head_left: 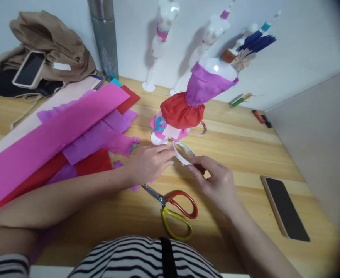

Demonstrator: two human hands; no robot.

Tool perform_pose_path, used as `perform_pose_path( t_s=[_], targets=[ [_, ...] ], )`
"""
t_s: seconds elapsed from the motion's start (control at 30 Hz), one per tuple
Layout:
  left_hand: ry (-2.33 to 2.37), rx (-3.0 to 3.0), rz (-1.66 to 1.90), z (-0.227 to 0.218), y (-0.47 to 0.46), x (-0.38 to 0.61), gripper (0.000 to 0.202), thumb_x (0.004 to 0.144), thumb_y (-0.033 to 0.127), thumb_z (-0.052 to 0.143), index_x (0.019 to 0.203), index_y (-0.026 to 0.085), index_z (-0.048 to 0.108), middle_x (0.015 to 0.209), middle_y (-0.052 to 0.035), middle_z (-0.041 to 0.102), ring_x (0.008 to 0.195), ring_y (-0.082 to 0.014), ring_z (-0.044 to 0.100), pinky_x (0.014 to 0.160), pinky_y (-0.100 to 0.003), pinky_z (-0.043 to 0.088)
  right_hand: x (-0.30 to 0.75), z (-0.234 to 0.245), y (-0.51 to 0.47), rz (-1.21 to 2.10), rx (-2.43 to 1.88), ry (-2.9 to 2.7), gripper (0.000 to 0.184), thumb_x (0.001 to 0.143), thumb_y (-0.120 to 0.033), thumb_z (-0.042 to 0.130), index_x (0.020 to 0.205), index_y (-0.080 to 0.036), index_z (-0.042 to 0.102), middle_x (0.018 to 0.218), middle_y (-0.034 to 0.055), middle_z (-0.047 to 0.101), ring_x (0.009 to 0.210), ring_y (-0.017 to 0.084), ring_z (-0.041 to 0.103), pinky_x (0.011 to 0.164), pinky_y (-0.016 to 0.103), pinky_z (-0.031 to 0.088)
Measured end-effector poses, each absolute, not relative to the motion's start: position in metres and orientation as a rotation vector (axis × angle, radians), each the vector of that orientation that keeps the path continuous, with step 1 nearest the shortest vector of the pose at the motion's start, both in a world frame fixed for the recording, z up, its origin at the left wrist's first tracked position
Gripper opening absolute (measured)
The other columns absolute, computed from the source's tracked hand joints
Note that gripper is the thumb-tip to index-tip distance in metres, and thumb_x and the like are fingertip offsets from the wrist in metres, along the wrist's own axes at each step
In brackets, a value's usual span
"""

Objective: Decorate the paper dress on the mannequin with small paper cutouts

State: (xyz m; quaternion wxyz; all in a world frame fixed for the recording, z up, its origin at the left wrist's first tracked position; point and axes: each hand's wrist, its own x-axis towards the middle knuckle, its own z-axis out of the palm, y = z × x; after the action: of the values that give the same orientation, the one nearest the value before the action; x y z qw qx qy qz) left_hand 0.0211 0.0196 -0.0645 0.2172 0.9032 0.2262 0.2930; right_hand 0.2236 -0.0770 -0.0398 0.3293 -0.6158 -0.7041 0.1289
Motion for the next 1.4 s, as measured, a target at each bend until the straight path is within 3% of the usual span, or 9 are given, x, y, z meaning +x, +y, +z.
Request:
perform_pose_path(
  t_s=[0.47,0.7,0.87,0.93,1.1,1.13,1.2,1.27,1.4],
  targets=[
    [0.445,2.892,0.987,-0.072,0.020,0.014,0.033,0.102,0.009,0.038,0.115,0.012,0.068,0.099,-0.0111,0.076,0.093,-0.0172,0.074,0.084,-0.029,0.061,0.217,-0.037,-0.076,0.358,-1.592,-1.774,0.011,0.092,-0.022,0.063,0.087,-0.020,0.073,0.062,0.0021,0.066,0.048,0.016,0.056,0.047,0.029,0.045],
    [0.521,2.670,0.980,-0.068,0.018,0.021,0.027,0.103,0.018,0.046,0.094,0.018,0.071,0.094,-0.0060,0.077,0.093,-0.0148,0.072,0.087,-0.027,0.059,0.219,-0.033,-0.076,0.364,-1.616,-1.776,0.013,0.092,-0.025,0.062,0.087,-0.021,0.073,0.067,0.0030,0.070,0.049,0.015,0.057,0.049,0.028,0.048],
    [0.626,2.423,0.877,-0.058,0.019,0.025,0.023,0.097,0.014,0.051,0.080,0.018,0.065,0.079,-0.0022,0.071,0.073,-0.0119,0.064,0.074,-0.025,0.053,0.218,-0.028,-0.077,0.413,-1.572,-1.813,0.013,0.094,-0.025,0.062,0.088,-0.023,0.074,0.071,0.0040,0.072,0.052,0.016,0.058,0.049,0.030,0.049],
    [0.625,2.379,0.816,-0.055,0.019,0.025,0.020,0.095,0.014,0.052,0.078,0.018,0.061,0.078,-0.0021,0.069,0.074,-0.0127,0.062,0.073,-0.026,0.051,0.219,-0.026,-0.076,0.425,-1.553,-1.820,0.013,0.094,-0.024,0.062,0.089,-0.023,0.074,0.072,0.0041,0.072,0.053,0.017,0.059,0.050,0.031,0.050],
    [0.580,2.227,0.728,-0.044,0.018,0.024,0.018,0.091,0.014,0.051,0.073,0.017,0.054,0.120,-0.0136,0.071,0.108,-0.0206,0.066,0.086,-0.032,0.051,0.223,-0.027,-0.075,0.542,-1.530,-1.753,0.009,0.091,-0.025,0.067,0.088,-0.023,0.076,0.079,0.0056,0.076,0.054,0.017,0.061,0.051,0.031,0.052],
    [0.583,2.157,0.671,-0.041,0.017,0.024,0.017,0.090,0.014,0.052,0.073,0.018,0.053,0.117,-0.0131,0.072,0.105,-0.0200,0.067,0.081,-0.031,0.052,0.224,-0.028,-0.075,0.588,-1.546,-1.713,0.009,0.090,-0.027,0.068,0.089,-0.023,0.076,0.080,0.0057,0.077,0.055,0.017,0.062,0.051,0.031,0.052],
    [0.603,1.971,0.521,-0.036,0.015,0.025,0.015,0.089,0.015,0.052,0.075,0.019,0.053,0.089,-0.0066,0.073,0.081,-0.0155,0.068,0.065,-0.026,0.049,0.228,-0.030,-0.075,0.684,-1.576,-1.616,0.009,0.088,-0.032,0.072,0.089,-0.025,0.076,0.077,0.0049,0.076,0.056,0.019,0.063,0.050,0.031,0.051],
    [0.628,1.765,0.410,-0.033,0.014,0.026,0.012,0.089,0.017,0.053,0.078,0.019,0.053,0.065,0.0011,0.065,0.059,-0.0115,0.062,0.054,-0.022,0.045,0.233,-0.032,-0.075,0.770,-1.559,-1.523,0.011,0.086,-0.035,0.075,0.091,-0.025,0.076,0.077,0.0044,0.076,0.062,0.020,0.066,0.052,0.032,0.053],
    [0.681,1.476,0.401,-0.036,0.016,0.029,0.010,0.087,0.017,0.058,0.078,0.018,0.054,0.055,0.0038,0.061,0.051,-0.0094,0.059,0.050,-0.020,0.045,0.244,-0.034,-0.077,0.949,-1.372,-1.378,0.019,0.087,-0.041,0.076,0.100,-0.027,0.076,0.104,0.0078,0.079,0.079,0.023,0.074,0.069,0.037,0.062]
  ],
)
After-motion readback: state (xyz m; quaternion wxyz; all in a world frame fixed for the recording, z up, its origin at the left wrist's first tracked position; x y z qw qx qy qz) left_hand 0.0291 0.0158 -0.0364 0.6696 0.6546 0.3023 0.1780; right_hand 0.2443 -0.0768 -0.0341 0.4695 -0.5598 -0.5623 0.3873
